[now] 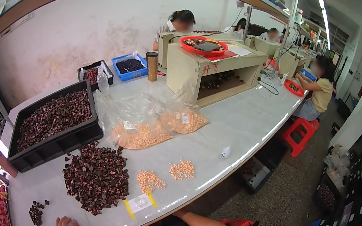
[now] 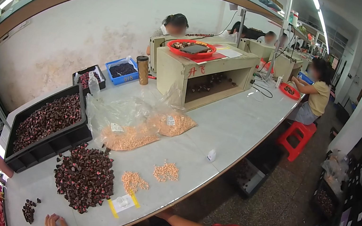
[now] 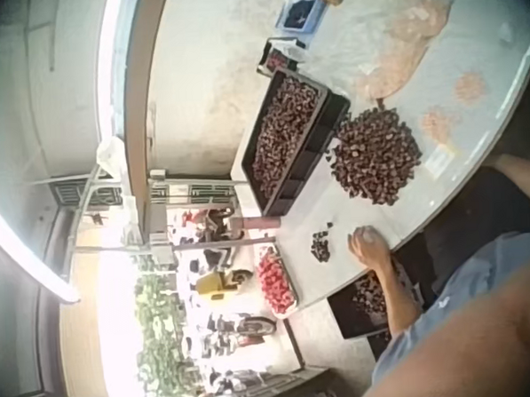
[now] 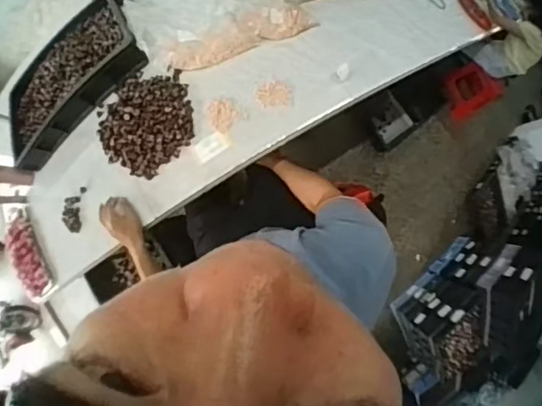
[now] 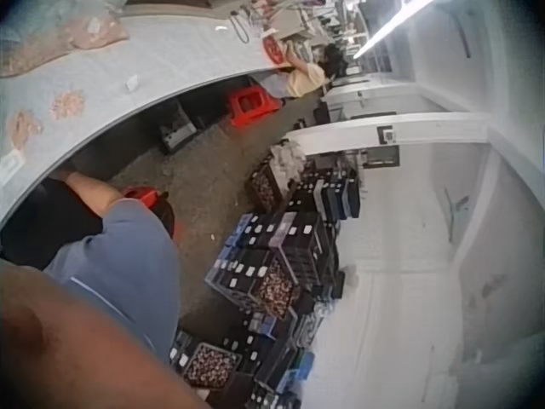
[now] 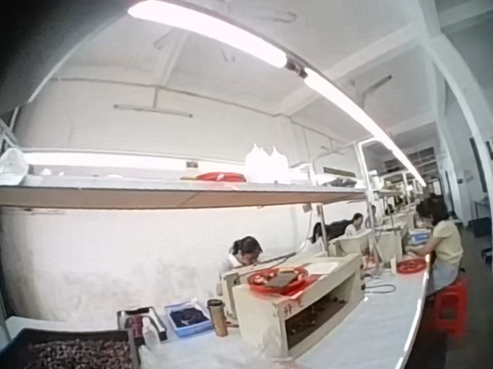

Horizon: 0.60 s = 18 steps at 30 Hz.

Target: The person assembles small parts by picking up dark pieces and light-colored components from the table and pressing them together by hand.

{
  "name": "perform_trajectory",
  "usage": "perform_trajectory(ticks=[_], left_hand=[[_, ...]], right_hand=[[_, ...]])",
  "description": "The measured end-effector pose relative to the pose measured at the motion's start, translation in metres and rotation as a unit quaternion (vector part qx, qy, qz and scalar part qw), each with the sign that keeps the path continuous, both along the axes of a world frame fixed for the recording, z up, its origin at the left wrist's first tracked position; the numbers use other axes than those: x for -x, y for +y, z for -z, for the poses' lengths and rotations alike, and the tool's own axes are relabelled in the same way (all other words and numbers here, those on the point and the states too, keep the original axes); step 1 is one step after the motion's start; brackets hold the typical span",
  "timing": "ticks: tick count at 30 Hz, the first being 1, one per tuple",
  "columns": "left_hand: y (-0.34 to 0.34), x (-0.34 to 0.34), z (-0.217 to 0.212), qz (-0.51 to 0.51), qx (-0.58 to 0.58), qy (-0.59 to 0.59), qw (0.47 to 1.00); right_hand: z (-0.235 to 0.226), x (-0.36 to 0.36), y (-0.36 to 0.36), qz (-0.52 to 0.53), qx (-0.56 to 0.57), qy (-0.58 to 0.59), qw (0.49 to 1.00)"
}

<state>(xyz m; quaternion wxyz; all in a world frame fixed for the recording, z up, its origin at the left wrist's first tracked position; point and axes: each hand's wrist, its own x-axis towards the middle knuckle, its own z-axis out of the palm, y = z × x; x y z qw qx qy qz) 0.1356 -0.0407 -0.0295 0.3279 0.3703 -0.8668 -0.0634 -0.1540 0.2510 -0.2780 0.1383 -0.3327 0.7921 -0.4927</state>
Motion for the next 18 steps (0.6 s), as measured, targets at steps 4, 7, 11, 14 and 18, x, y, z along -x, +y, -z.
perform_trajectory(ticks=[4,7,11,14,18], left_hand=[[0.001,-0.001,0.001,0.000,0.010,-0.001,1.000],[0.006,0.000,-0.001,0.006,0.029,0.007,1.000],[0.002,-0.002,0.003,0.017,0.037,0.004,0.999],[-0.007,-0.009,0.022,-0.009,-0.008,0.011,1.000],[0.003,0.007,0.000,0.000,0.010,0.044,0.999]], right_hand=[[0.008,-0.001,0.008,0.013,0.027,-0.040,0.999],[0.011,0.010,0.014,0.030,0.056,-0.075,0.995],[0.013,0.013,0.024,0.048,0.095,-0.117,0.987],[0.015,0.017,0.021,0.042,0.117,-0.157,0.980],[0.014,0.015,0.023,0.001,0.118,-0.229,0.966]])
